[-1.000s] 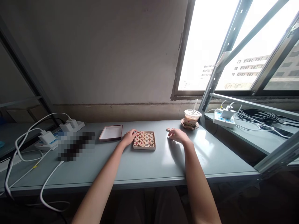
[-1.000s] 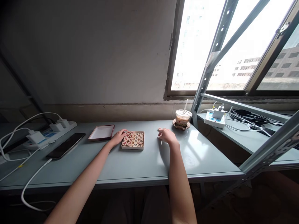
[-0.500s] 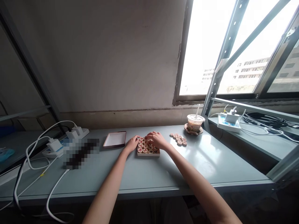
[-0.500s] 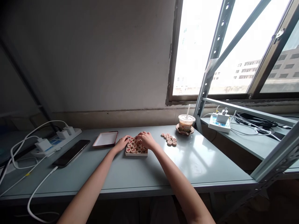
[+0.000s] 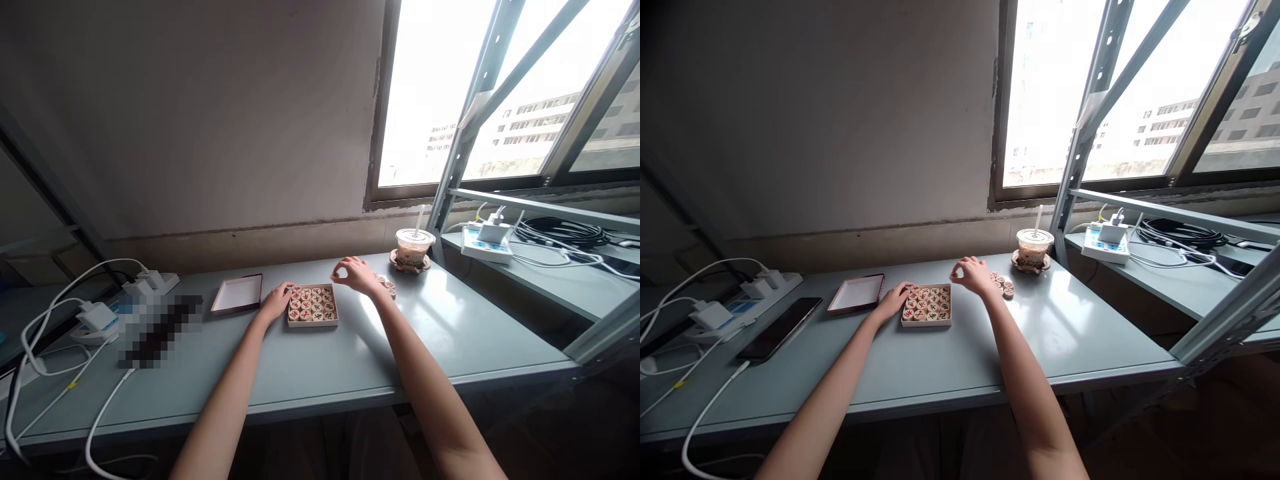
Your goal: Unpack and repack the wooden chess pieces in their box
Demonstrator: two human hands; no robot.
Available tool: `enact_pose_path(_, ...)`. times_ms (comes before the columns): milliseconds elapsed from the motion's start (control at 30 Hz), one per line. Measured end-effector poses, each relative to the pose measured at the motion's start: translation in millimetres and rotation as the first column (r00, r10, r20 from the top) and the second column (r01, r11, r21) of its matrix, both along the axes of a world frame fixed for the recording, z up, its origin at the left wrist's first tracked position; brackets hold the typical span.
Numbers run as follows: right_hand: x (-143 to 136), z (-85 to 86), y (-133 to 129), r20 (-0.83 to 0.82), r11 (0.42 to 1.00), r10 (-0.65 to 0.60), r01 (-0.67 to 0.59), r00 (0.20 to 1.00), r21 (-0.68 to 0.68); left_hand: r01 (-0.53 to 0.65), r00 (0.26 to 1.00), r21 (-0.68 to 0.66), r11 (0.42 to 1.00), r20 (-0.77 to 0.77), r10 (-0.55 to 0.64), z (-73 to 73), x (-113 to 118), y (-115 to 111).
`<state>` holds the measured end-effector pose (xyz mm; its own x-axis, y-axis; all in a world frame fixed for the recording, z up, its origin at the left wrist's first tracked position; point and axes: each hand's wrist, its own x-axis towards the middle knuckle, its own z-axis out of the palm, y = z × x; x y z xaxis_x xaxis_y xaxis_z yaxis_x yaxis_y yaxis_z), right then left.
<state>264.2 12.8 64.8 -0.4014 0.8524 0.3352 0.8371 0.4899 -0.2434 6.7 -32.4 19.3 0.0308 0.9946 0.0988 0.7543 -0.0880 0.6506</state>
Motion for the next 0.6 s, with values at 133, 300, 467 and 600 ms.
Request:
enact_pose_path(133,25.8,-6.2,5.1,0.117,0.954,-0.294,0.299,0.949,-0.034,-0.007,1.000,-0.005,1.000,-0.001,0.007,2.1,1.2,-1.5)
enact_pose_path(300,-2.1,-6.3,-6.8,-0.051,0.995,0.096,-0.098,0.994,-0.026,-0.004,1.000,0.002,1.000,0.009,0.004,1.6,0.8,-1.6)
enact_pose_path(467,-52.7,-11.8,-36.0,-0.006,0.888,0.449,-0.447,0.893,-0.105,0.007,1.000,0.034,0.999,-0.006,-0.007,-0.2,0.3,-0.6)
enact_pose_path(600,-62.6,-17.0,-42.3,0.057,0.919,0.393,-0.392,0.918,-0.032,0.004,1.000,0.034,0.999,-0.009,-0.003,-1.5,-0.4,0.0)
